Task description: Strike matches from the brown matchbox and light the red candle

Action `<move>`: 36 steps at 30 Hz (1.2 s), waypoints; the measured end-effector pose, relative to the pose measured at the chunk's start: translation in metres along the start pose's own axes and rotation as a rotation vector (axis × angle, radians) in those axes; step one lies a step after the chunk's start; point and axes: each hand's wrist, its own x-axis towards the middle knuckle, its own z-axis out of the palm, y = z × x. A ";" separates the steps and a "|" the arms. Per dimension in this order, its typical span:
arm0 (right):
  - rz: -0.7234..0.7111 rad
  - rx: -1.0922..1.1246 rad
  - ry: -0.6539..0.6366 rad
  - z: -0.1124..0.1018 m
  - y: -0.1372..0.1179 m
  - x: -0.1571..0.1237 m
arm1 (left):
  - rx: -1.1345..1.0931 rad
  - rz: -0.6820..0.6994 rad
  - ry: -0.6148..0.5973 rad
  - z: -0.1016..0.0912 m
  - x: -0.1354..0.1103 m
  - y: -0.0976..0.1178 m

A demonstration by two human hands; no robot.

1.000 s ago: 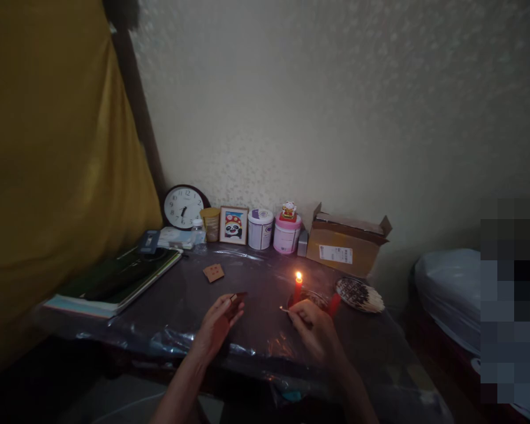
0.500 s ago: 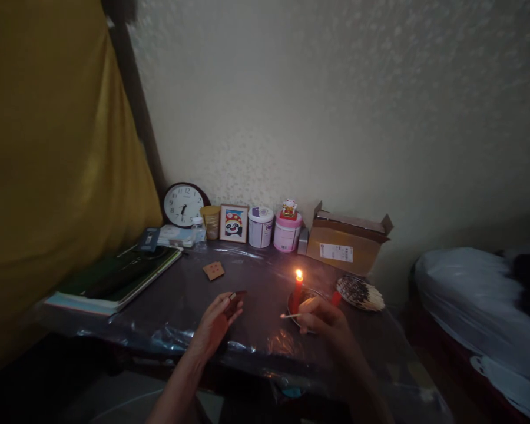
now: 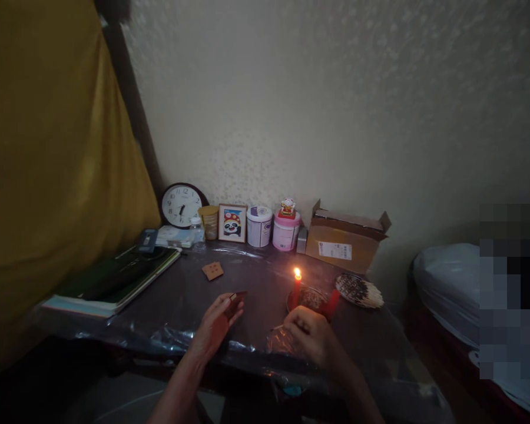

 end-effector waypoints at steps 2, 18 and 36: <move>0.044 0.157 -0.090 -0.001 -0.003 -0.002 | -0.002 -0.004 -0.001 -0.001 0.000 0.000; 0.220 0.279 0.814 -0.127 0.072 -0.031 | -0.014 -0.044 -0.006 0.005 0.002 -0.004; 0.459 -0.218 1.032 -0.184 0.195 -0.009 | 0.011 -0.101 -0.032 0.011 0.007 -0.016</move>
